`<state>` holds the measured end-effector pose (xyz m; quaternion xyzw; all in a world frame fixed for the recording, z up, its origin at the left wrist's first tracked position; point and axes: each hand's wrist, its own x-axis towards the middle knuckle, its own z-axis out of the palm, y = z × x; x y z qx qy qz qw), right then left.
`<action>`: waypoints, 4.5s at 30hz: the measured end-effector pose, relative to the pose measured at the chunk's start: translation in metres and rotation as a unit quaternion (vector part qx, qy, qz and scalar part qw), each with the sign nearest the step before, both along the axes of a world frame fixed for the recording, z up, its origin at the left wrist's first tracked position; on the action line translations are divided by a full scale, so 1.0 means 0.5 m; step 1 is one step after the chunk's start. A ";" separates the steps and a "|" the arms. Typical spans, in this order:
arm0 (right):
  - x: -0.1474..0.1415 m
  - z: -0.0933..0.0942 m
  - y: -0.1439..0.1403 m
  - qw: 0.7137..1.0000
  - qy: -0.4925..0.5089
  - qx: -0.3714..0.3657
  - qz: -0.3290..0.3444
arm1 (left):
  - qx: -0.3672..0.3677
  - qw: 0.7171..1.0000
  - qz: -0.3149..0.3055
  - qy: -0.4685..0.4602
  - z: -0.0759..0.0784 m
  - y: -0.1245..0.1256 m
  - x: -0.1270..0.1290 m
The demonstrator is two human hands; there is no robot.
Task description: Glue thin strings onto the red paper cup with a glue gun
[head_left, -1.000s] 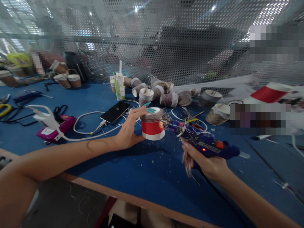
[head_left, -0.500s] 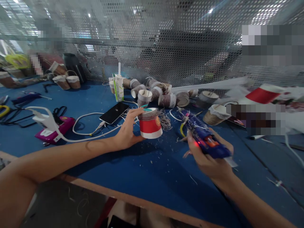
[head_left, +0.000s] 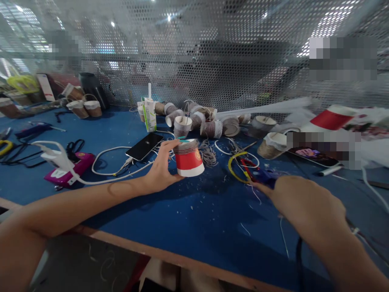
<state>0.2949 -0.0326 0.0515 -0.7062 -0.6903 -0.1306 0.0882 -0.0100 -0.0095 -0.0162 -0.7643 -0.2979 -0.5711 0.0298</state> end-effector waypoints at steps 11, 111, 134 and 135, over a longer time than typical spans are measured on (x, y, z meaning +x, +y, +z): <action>-0.079 0.030 -0.058 0.931 0.151 0.270 0.193 | -0.017 0.999 -0.024 0.011 -0.001 -0.001 -0.003; -0.115 -0.021 0.013 0.562 0.805 -0.064 0.180 | -0.067 0.995 0.032 0.069 0.000 -0.006 -0.001; -0.105 0.012 0.010 0.301 0.884 -0.272 0.235 | 0.104 0.973 0.084 0.187 0.002 -0.007 0.014; -0.106 0.011 0.009 0.302 0.882 -0.278 0.233 | 0.140 0.968 0.085 0.189 0.003 -0.011 0.015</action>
